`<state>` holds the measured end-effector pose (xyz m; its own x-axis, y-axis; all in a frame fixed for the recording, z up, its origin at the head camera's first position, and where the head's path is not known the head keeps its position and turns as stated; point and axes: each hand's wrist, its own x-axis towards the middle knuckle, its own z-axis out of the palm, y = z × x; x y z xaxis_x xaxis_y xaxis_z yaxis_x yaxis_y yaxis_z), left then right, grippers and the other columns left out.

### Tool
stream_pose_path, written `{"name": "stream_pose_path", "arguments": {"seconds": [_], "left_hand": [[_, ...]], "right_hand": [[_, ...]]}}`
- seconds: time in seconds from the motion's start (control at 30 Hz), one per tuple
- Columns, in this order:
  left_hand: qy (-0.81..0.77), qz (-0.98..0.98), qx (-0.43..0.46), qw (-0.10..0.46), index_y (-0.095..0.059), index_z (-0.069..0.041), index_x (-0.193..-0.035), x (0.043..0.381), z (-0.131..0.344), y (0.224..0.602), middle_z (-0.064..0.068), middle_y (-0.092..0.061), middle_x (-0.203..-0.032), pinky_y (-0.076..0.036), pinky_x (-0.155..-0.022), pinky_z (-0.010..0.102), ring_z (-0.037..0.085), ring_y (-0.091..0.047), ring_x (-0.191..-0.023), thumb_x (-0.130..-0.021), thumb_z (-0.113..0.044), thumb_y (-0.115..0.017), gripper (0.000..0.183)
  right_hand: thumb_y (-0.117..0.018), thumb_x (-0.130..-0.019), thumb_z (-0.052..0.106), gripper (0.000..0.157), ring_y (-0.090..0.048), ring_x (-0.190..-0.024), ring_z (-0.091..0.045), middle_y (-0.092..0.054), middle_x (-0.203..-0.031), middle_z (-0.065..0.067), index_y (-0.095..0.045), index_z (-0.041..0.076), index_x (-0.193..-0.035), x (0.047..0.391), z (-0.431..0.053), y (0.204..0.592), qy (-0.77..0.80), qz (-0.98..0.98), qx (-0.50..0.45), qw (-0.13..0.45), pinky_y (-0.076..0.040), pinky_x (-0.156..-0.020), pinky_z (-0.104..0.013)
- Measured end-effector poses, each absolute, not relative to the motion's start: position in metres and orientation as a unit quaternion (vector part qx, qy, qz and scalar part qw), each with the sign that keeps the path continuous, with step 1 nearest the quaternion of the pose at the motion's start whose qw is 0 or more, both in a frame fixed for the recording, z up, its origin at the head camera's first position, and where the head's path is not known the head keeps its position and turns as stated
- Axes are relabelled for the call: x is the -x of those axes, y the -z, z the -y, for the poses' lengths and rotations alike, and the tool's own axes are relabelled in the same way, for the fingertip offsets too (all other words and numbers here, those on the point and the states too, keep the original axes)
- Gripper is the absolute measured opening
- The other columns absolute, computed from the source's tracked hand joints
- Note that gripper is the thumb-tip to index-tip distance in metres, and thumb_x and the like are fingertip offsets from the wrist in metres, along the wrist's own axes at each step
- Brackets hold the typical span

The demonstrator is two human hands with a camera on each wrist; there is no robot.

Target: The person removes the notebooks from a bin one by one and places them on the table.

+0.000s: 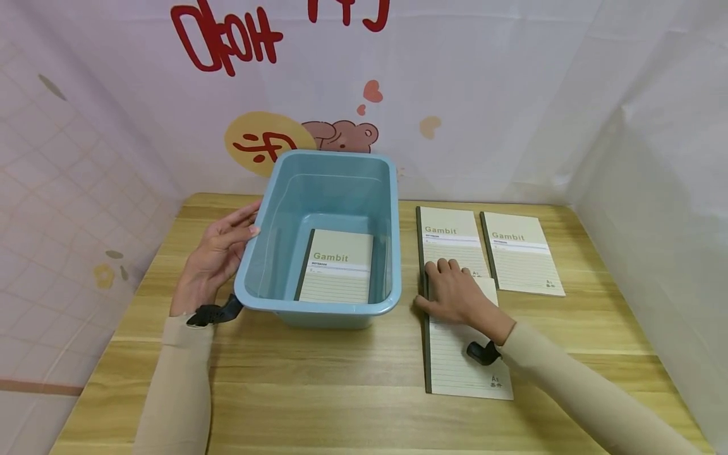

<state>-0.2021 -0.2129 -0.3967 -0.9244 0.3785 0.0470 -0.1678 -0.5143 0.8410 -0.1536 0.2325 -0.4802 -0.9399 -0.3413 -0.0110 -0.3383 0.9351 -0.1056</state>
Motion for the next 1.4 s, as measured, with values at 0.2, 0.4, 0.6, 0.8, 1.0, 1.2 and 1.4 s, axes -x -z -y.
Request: {"name": "stream_pose_path", "arguments": {"seconds": [0.2, 0.4, 0.6, 0.8, 1.0, 1.2, 1.4], "left_hand": [[-0.862, -0.467, -0.114, 0.160, -0.043, -0.001, -0.150, 0.202, 0.213, 0.395, 0.012, -0.064, -0.134, -0.062, -0.089, 0.030, 0.020, -0.075, -0.105, -0.101, 0.013, -0.050, 0.052], [-0.861, -0.469, -0.111, 0.160, -0.046, -0.001, -0.150, 0.201, 0.214, 0.395, 0.012, -0.065, -0.134, -0.062, -0.089, 0.031, 0.020, -0.075, -0.104, -0.101, 0.013, -0.050, 0.051], [-0.856, -0.480, -0.113, 0.158, -0.033, 0.002, -0.157, 0.201, 0.212, 0.397, 0.011, -0.063, -0.137, -0.063, -0.089, 0.029, 0.019, -0.074, -0.106, -0.101, 0.011, -0.050, 0.059], [-0.859, -0.475, -0.116, 0.154, -0.042, 0.000, -0.152, 0.201, 0.212, 0.397, 0.011, -0.064, -0.136, -0.063, -0.087, 0.028, 0.019, -0.075, -0.104, -0.101, 0.012, -0.049, 0.052], [-0.862, -0.465, -0.127, 0.159, -0.043, -0.001, -0.149, 0.201, 0.213, 0.396, 0.012, -0.062, -0.136, -0.063, -0.087, 0.029, 0.020, -0.075, -0.103, -0.102, 0.012, -0.047, 0.049], [-0.861, -0.467, -0.123, 0.157, -0.047, -0.002, -0.148, 0.202, 0.213, 0.396, 0.012, -0.064, -0.134, -0.063, -0.086, 0.029, 0.020, -0.075, -0.103, -0.101, 0.012, -0.048, 0.049], [-0.859, -0.474, -0.113, 0.157, -0.049, -0.003, -0.148, 0.202, 0.212, 0.395, 0.011, -0.064, -0.134, -0.063, -0.087, 0.030, 0.019, -0.075, -0.103, -0.101, 0.011, -0.051, 0.049]], "right_hand": [[-0.067, -0.084, 0.055, 0.061, -0.043, -0.081, -0.028, -0.047, -0.091, -0.011, -0.055, 0.004, -0.113, 0.143, -0.232, 0.488, 0.026, -0.981, 0.194, -0.009, -0.034, -0.058, -0.033], [-0.069, -0.082, 0.060, 0.065, -0.045, -0.084, -0.030, -0.051, -0.096, -0.013, -0.056, 0.005, -0.115, 0.139, -0.230, 0.490, 0.009, -0.978, 0.202, -0.045, -0.036, -0.059, -0.036], [-0.067, -0.084, 0.068, 0.073, -0.048, -0.087, -0.032, -0.053, -0.098, -0.012, -0.057, 0.004, -0.117, 0.134, -0.229, 0.488, -0.011, -0.979, 0.200, -0.048, -0.041, -0.064, -0.042], [-0.069, -0.083, 0.069, 0.078, -0.050, -0.093, -0.034, -0.055, -0.103, -0.015, -0.056, 0.003, -0.123, 0.134, -0.229, 0.489, -0.006, -0.976, 0.209, -0.059, -0.045, -0.068, -0.042], [-0.068, -0.085, 0.069, 0.073, -0.052, -0.093, -0.033, -0.055, -0.105, -0.014, -0.059, 0.006, -0.122, 0.136, -0.230, 0.484, 0.006, -0.978, 0.206, -0.041, -0.046, -0.065, -0.040], [-0.067, -0.091, 0.060, 0.058, -0.058, -0.102, -0.035, -0.059, -0.112, -0.014, -0.061, 0.010, -0.120, 0.141, -0.233, 0.471, 0.041, -0.978, 0.205, -0.025, -0.053, -0.073, -0.047], [-0.068, -0.094, 0.053, 0.057, -0.057, -0.113, -0.037, -0.060, -0.123, -0.016, -0.060, 0.007, -0.126, 0.153, -0.241, 0.456, 0.087, -0.974, 0.206, -0.020, -0.054, -0.087, -0.052]]}}
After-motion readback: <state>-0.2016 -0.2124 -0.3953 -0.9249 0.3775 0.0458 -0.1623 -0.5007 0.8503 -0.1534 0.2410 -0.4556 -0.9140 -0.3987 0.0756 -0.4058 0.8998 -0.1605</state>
